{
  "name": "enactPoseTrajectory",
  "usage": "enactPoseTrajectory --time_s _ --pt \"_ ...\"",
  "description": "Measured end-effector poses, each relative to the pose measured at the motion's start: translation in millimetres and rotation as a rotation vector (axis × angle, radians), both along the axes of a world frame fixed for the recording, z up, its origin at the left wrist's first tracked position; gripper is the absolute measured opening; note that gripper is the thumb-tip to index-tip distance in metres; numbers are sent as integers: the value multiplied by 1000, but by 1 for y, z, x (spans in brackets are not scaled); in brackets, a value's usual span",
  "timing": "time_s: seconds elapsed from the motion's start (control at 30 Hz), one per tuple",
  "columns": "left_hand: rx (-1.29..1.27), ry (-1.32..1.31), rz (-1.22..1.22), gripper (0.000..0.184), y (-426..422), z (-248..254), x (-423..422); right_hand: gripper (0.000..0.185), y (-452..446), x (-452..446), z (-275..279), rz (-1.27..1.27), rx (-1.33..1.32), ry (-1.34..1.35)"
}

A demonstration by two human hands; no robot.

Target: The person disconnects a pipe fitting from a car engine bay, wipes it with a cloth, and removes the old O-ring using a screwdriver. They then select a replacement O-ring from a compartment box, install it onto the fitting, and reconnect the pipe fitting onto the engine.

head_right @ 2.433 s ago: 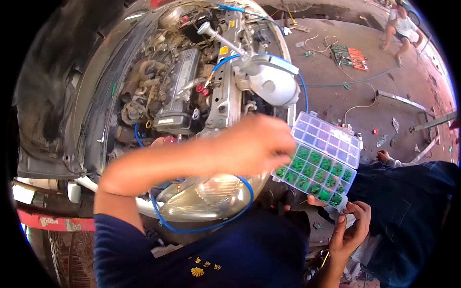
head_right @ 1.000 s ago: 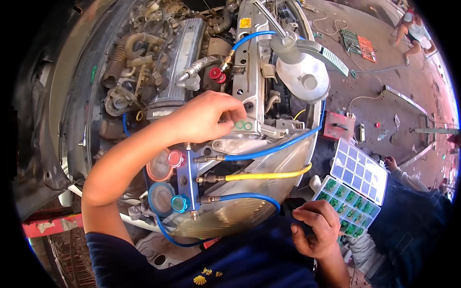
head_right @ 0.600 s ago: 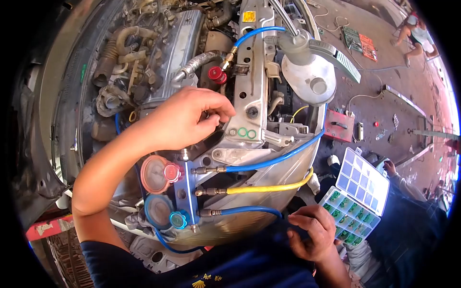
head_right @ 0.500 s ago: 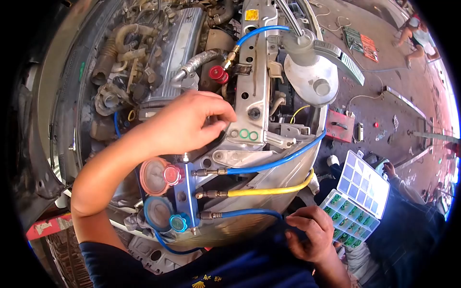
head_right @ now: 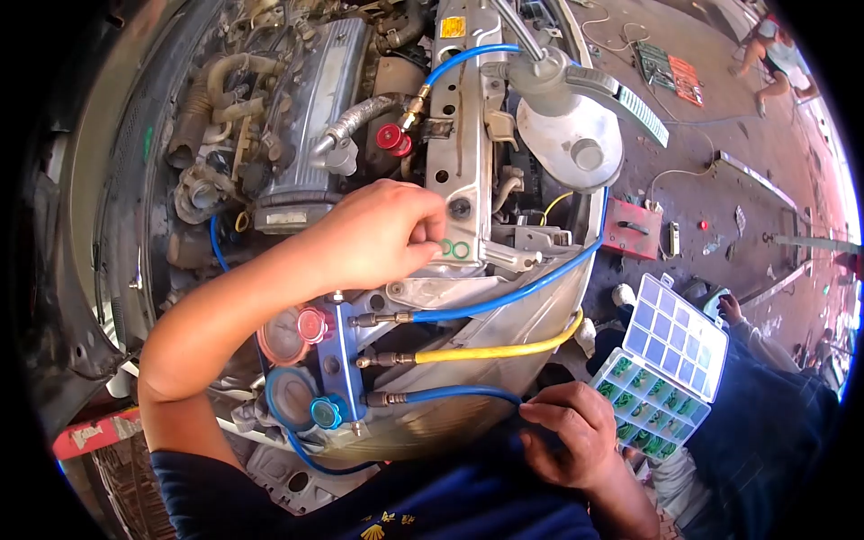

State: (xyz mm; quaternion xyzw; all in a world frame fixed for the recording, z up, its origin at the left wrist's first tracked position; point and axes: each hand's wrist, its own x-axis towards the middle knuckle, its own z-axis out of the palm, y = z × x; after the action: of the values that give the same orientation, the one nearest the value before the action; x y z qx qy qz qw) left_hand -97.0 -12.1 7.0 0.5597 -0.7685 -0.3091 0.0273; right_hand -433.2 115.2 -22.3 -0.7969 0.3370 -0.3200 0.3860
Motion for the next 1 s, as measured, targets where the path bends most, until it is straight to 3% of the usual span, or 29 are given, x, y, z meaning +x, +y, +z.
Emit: enactPoseTrajectory --time_s 0.27,0.37,0.47,0.5,0.53,0.6,0.63,0.7,0.8,0.87,0.93,1.0 --pt "38 58 78 18 -4 9 2 37 12 -12 3 -11 -30 -32" --pt "36 240 110 15 2 47 7 38 5 -12 15 -13 -112 -32" --pt "16 490 99 13 12 109 7 38 -28 -7 57 2 -284 -9" --pt "-42 554 78 15 15 129 3 42 -41 1 79 -9 -212 -41" --pt "-105 618 57 16 19 146 0 47 -60 8 100 56 -315 -25" --pt "-219 619 7 16 27 170 -2 50 -71 43 135 -44 -17 -133" --pt "-123 670 68 27 30 182 -1 53 -82 60 145 1 46 -198" --pt "-38 724 127 41 40 192 1 37 -104 91 156 83 134 -289" --pt "-109 664 143 44 49 180 13 24 -125 125 144 148 192 -380" --pt "-334 693 91 14 48 153 32 19 -129 141 130 169 210 -422" --pt "-290 688 159 21 46 132 48 19 -133 153 115 125 227 -382" --pt "-418 474 68 37 35 95 71 18 -145 165 82 71 261 -384"
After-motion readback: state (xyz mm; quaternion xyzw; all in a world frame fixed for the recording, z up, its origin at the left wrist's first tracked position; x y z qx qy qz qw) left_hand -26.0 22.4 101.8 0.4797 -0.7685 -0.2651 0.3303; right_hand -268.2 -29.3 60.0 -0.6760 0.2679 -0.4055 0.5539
